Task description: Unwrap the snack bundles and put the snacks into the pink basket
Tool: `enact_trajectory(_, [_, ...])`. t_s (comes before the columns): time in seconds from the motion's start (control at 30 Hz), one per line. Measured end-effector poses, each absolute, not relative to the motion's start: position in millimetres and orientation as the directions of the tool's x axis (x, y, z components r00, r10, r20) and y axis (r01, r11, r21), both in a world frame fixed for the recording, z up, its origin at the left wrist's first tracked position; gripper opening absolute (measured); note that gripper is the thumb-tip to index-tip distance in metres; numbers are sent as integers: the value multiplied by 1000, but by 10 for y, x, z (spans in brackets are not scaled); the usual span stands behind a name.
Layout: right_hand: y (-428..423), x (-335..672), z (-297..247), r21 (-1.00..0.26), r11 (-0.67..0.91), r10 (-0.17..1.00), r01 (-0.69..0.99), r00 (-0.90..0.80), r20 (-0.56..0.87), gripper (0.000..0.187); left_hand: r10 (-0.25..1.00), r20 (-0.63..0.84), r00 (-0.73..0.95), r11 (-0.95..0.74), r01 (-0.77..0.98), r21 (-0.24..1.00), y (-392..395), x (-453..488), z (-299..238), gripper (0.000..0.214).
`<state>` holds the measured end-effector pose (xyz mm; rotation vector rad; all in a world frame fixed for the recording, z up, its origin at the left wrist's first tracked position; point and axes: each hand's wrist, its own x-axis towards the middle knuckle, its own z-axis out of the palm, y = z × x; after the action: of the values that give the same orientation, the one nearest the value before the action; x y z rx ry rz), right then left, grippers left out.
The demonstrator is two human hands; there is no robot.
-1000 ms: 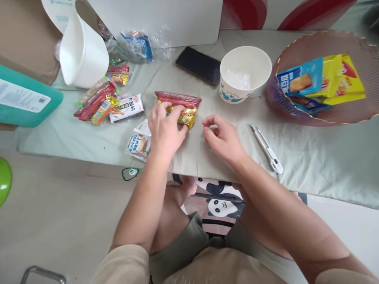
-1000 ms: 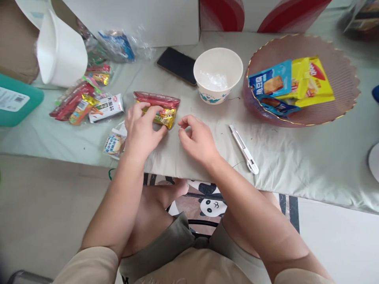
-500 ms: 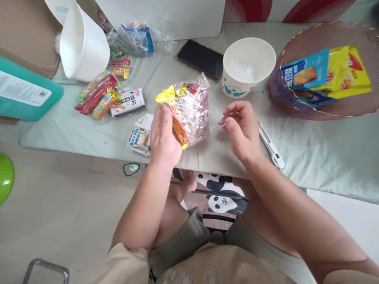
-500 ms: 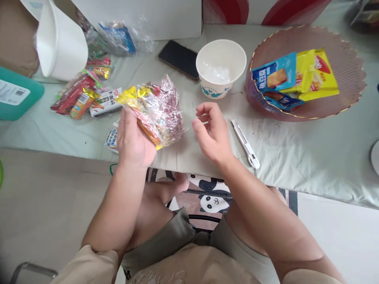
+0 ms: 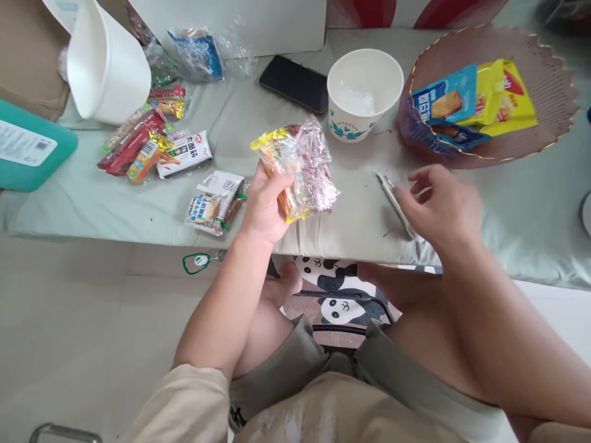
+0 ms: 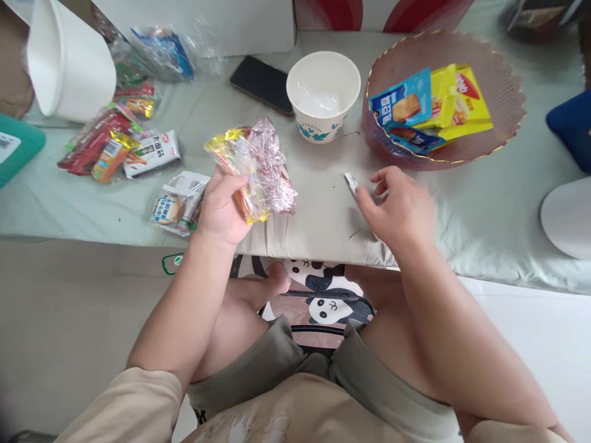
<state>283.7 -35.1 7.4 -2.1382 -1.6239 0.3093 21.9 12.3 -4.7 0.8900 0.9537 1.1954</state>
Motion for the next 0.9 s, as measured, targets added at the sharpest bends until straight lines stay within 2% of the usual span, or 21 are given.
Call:
enact_trajectory(0.07, [-396, 2926, 5, -393, -201, 975, 897, 220, 3, 24, 989, -111, 94, 136, -329, 935, 121, 278, -67, 49])
enact_trajectory(0.13, [-423, 2941, -31, -393, -147, 987, 908, 160, 0, 21, 989, -121, 90, 143, -301, 943, 119, 335, -90, 52])
enact_trajectory(0.23, [-436, 2818, 6, -550, -96, 990, 830, 135, 31, 24, 984, -142, 108, 166, -273, 947, 110, 399, -133, 55])
enact_trajectory(0.33, [-455, 2575, 92, -773, -56, 986, 632, 156, 56, 26, 983, -145, 114, 170, -257, 951, 101, 424, -163, 57])
enact_trajectory(0.47, [-500, 2281, 134, -911, 83, 986, 404, 100, 134, 14, 991, -118, 70, 132, -249, 960, 105, 436, -152, 53])
enact_trajectory(0.6, [-495, 2171, 113, -957, 94, 980, 276, 143, 138, 29, 992, -97, 82, 113, -222, 969, 101, 471, -132, 47])
enact_trajectory(0.73, [-480, 2152, 106, -965, 50, 989, 258, 124, 85, 22, 993, -79, 93, 96, -196, 976, 74, 505, -143, 46])
enact_trajectory(0.9, [-506, 2104, 102, -954, 42, 992, 297, 98, 74, 23, 993, -59, 100, 79, -206, 975, 27, 525, -137, 47])
